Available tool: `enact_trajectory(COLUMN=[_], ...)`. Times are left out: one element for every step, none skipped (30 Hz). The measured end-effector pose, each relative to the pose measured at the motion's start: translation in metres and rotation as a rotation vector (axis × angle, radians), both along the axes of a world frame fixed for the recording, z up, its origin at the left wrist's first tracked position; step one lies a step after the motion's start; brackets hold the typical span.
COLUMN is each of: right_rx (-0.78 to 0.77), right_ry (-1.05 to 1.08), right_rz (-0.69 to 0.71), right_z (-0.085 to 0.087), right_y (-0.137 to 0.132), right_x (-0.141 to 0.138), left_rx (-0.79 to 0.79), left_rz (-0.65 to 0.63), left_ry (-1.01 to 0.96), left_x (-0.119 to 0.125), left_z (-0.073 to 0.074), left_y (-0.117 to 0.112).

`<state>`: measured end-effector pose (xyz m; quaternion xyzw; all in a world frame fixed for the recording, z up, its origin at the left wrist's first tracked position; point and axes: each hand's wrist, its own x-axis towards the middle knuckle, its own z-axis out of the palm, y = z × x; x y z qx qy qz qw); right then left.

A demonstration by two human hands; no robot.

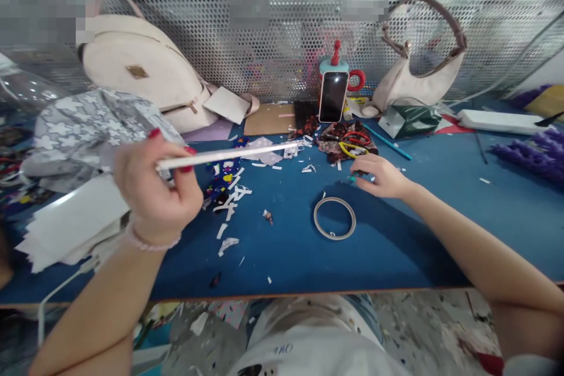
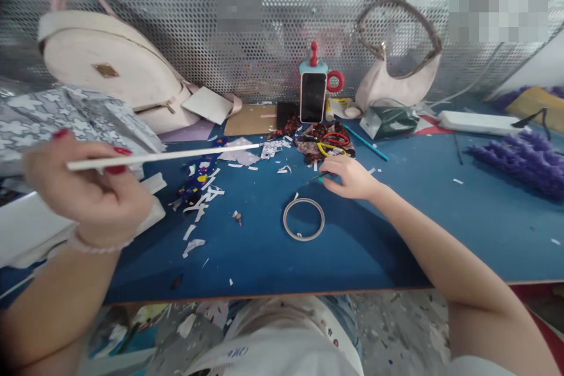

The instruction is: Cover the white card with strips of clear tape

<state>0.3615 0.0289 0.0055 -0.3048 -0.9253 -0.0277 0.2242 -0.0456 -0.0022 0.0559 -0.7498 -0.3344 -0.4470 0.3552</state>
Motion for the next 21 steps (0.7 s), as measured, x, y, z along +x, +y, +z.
enact_trajectory(right_rx=[-0.003, -0.005, -0.006, -0.007, -0.006, -0.005, -0.004, -0.003, -0.003, -0.004, -0.006, -0.009, -0.012, -0.015, -0.017, -0.019, -0.023, -0.031, -0.044, -0.065, -0.093], right_ry=[-0.007, -0.018, -0.032, -0.050, -0.071, -0.096, -0.123, -0.151, -0.178, -0.204, -0.227, -0.246, -0.261, -0.270, -0.272, -0.271, -0.266, -0.259, -0.253, -0.250, -0.247], right_rz=[-0.006, -0.016, -0.029, -0.043, -0.057, -0.072, -0.087, -0.104, -0.123, -0.143, -0.164, -0.184, -0.202, -0.218, -0.232, -0.243, -0.249, -0.248, -0.238, -0.217, -0.186], right_z=[-0.001, -0.001, -0.002, -0.003, -0.004, -0.005, -0.005, -0.006, -0.007, -0.007, -0.007, -0.007, -0.006, -0.005, -0.004, -0.003, -0.002, -0.001, -0.001, -0.001, -0.002], right_y=[-0.001, -0.003, -0.004, -0.004, -0.004, -0.004, -0.003, -0.002, -0.001, 0.001, 0.002, 0.004, 0.005, 0.005, 0.005, 0.003, 0.001, -0.003, -0.007, -0.012, -0.018], right_x=[0.002, 0.004, 0.007, 0.009, 0.012, 0.015, 0.019, 0.022, 0.026, 0.030, 0.034, 0.037, 0.039, 0.041, 0.041, 0.039, 0.035, 0.029, 0.020, 0.010, -0.002], left_rx=[-0.029, -0.060, -0.109, -0.190, -0.285, -0.378, -0.475, -0.549, -0.615, -0.686, -0.763, -0.799, -0.866, -0.911, -0.958, -0.993, -1.018, -1.041, -1.062, -1.082, -1.104], left_rz=[0.034, 0.060, 0.087, 0.092, 0.073, 0.048, 0.017, -0.001, -0.026, -0.050, -0.073, -0.085, -0.111, -0.140, -0.170, -0.200, -0.225, -0.247, -0.270, -0.290, -0.310], left_ry=[0.005, 0.014, 0.008, 0.000, 0.000, -0.012, -0.024, -0.040, -0.041, -0.020, 0.014, 0.030, 0.080, 0.113, 0.149, 0.173, 0.195, 0.212, 0.229, 0.242, 0.255], left_x=[0.002, 0.004, 0.008, 0.013, 0.018, 0.023, 0.028, 0.033, 0.038, 0.042, 0.046, 0.050, 0.053, 0.057, 0.061, 0.064, 0.068, 0.071, 0.074, 0.076, 0.078], left_z=[0.006, 0.012, 0.019, 0.026, 0.033, 0.038, 0.042, 0.044, 0.043, 0.041, 0.037, 0.031, 0.024, 0.016, 0.008, 0.000, -0.008, -0.015, -0.022, -0.027, -0.032], left_y=[0.000, 0.002, 0.004, 0.007, 0.011, 0.016, 0.022, 0.028, 0.034, 0.041, 0.047, 0.052, 0.056, 0.059, 0.062, 0.063, 0.063, 0.063, 0.063, 0.062, 0.061])
